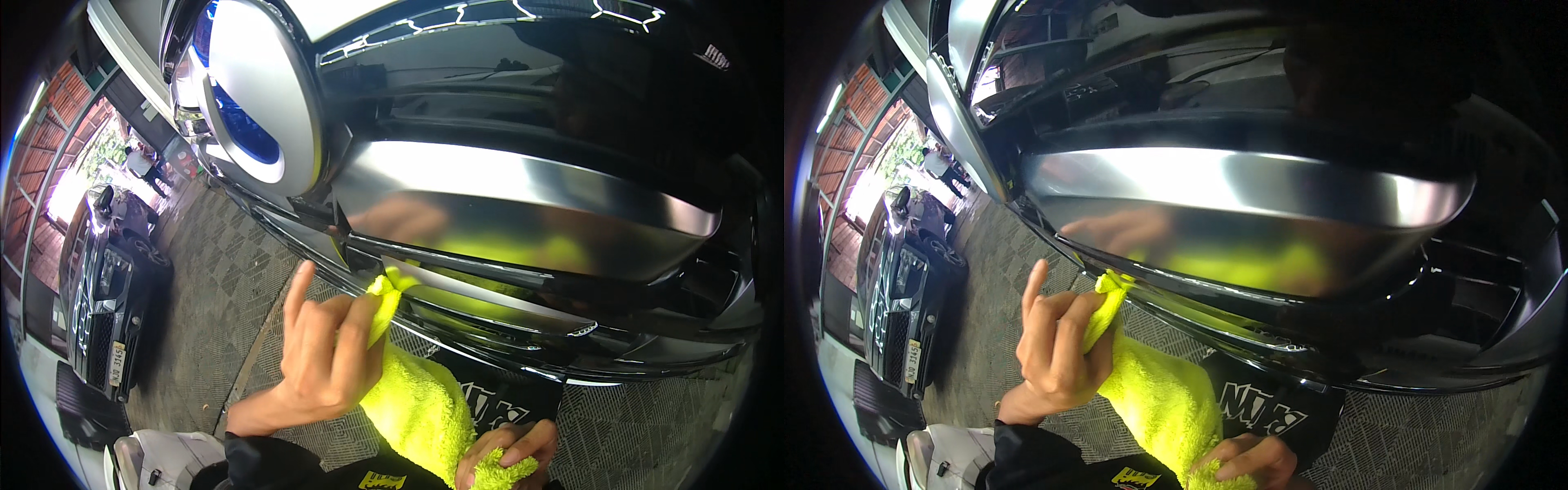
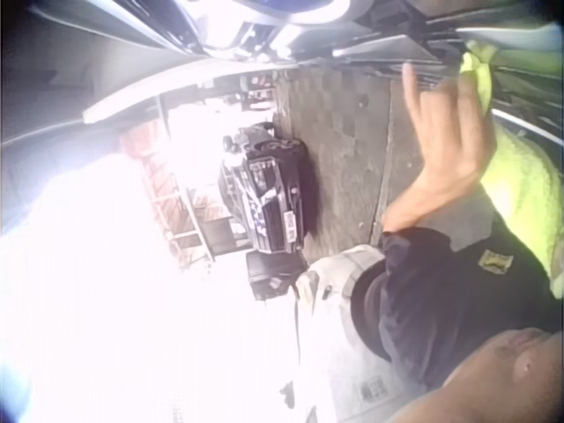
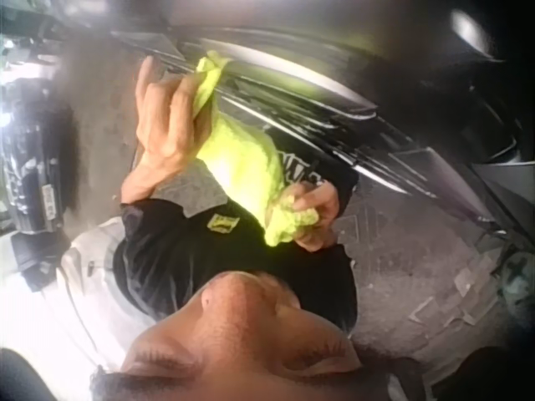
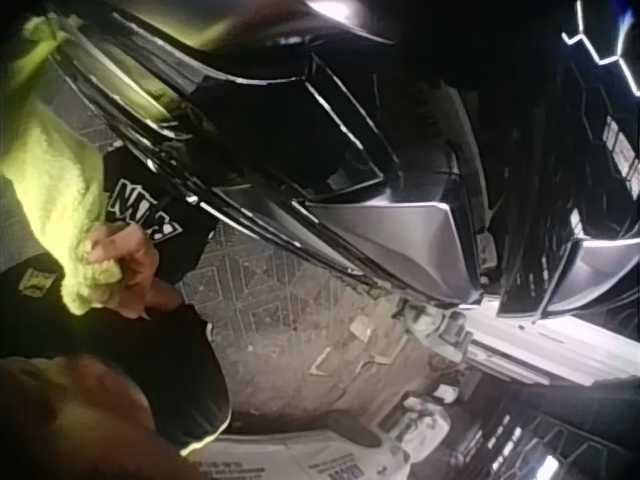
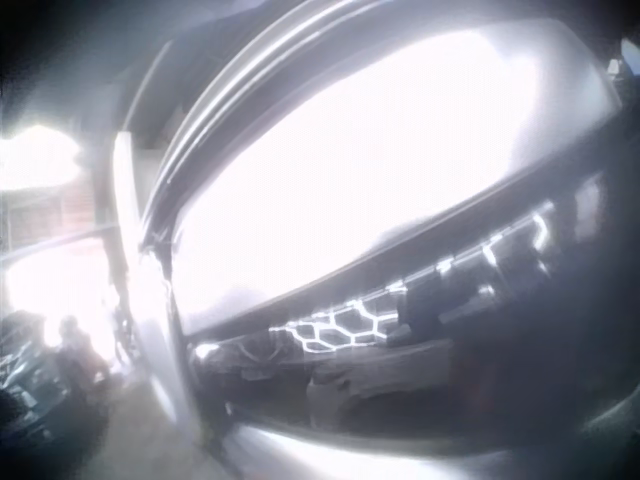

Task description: The person wipes the front grille of a white Mercedes-Benz with a yellow microfiber cloth. They methodically clean the horizontal slats and the area around the central emblem, moving the cloth back and forth across the surface.

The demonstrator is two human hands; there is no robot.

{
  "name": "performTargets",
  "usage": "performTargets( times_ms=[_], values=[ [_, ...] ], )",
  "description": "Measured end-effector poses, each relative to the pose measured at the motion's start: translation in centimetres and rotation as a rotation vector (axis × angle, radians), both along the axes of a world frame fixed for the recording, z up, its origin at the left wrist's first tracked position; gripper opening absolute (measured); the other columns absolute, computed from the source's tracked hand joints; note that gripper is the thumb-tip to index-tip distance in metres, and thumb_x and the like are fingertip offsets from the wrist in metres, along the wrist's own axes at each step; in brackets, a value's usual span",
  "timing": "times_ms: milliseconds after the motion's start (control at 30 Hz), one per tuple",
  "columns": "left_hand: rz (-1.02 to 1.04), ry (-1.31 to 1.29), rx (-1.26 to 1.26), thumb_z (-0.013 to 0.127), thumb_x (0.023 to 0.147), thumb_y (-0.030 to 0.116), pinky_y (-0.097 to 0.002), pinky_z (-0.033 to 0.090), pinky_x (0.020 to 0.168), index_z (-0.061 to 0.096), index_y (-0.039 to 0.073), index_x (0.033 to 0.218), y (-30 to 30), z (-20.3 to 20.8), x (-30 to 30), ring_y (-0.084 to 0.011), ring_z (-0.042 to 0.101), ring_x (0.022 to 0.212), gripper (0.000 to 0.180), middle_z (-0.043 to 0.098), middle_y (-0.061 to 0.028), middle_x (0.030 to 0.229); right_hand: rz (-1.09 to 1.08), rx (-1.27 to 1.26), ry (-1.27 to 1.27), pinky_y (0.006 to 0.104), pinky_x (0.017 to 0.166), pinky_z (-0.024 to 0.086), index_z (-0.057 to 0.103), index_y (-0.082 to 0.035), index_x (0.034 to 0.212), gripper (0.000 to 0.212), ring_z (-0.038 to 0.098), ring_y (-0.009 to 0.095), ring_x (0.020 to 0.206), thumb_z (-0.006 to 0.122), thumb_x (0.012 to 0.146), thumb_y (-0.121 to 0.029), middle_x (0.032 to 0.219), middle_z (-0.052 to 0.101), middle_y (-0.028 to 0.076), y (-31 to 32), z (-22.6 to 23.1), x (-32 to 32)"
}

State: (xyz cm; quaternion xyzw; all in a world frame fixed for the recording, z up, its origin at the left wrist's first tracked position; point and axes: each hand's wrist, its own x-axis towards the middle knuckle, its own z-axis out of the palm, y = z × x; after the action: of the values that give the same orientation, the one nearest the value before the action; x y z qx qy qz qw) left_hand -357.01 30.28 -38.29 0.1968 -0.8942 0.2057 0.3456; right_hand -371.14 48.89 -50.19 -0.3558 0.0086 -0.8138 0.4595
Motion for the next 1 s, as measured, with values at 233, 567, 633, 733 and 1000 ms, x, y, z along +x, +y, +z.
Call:
performTargets(
  times_ms=[233,567,633,733,1000],
  values=[
    [-0.037,-0.001,0.118,0.084,0.07,-0.007,-0.0597,0.052,0.11,0.072,-0.008,0.102,0.2,0.1,-0.2,-0.0272,0.069,0.072,0.034,0.067,-0.0162,0.085,-0.027,0.004,0.035,0.0384,0.067,0.061,0.046,0.009,0.126,0.04,0.068,0.025,0.076,0.073,0.1,-0.005,0.103,0.062,0.022,0.3,-0.1,-0.2],
    [-0.088,0.051,0.157,0.076,0.066,-0.013,-0.06,0.05,0.112,0.072,-0.007,0.105,0.1,0.3,0.5,-0.0258,0.068,0.072,0.039,0.067,-0.0149,0.084,-0.062,0.003,0.057,0.0367,0.067,0.061,0.046,0.009,0.126,0.039,0.068,0.025,0.076,0.072,0.101,-0.006,0.101,0.063,0.021,0.3,-0.3,-0.4],
    [-0.141,0.043,0.124,0.084,0.065,-0.008,-0.0594,0.051,0.111,0.072,-0.007,0.107,0.2,0.2,0.6,-0.0221,0.066,0.073,0.044,0.066,-0.0116,0.087,-0.053,-0.01,0.054,0.0366,0.066,0.061,0.046,0.009,0.126,0.039,0.068,0.025,0.076,0.071,0.101,-0.006,0.101,0.063,0.021,0.2,-0.3,-0.4],
    [-0.084,0.024,0.115,0.083,0.066,-0.008,-0.0605,0.049,0.112,0.072,-0.006,0.109,0.3,-0.1,0.6,-0.0208,0.063,0.072,0.044,0.066,-0.0111,0.086,-0.031,-0.027,0.029,0.0367,0.066,0.061,0.045,0.009,0.125,0.039,0.068,0.025,0.075,0.071,0.101,-0.006,0.1,0.063,0.021,0.3,-0.3,-0.4],
    [-0.097,0.055,0.083,0.068,0.066,-0.013,-0.0664,0.042,0.117,0.072,-0.006,0.102,-1.1,-0.7,0.7,-0.0248,0.066,0.069,0.037,0.067,-0.0135,0.082,-0.057,0.005,0.073,0.0367,0.065,0.06,0.046,0.007,0.124,0.039,0.069,0.025,0.075,0.072,0.101,-0.009,0.099,0.063,0.021,0.4,-0.4,-0.6]
  ],
)
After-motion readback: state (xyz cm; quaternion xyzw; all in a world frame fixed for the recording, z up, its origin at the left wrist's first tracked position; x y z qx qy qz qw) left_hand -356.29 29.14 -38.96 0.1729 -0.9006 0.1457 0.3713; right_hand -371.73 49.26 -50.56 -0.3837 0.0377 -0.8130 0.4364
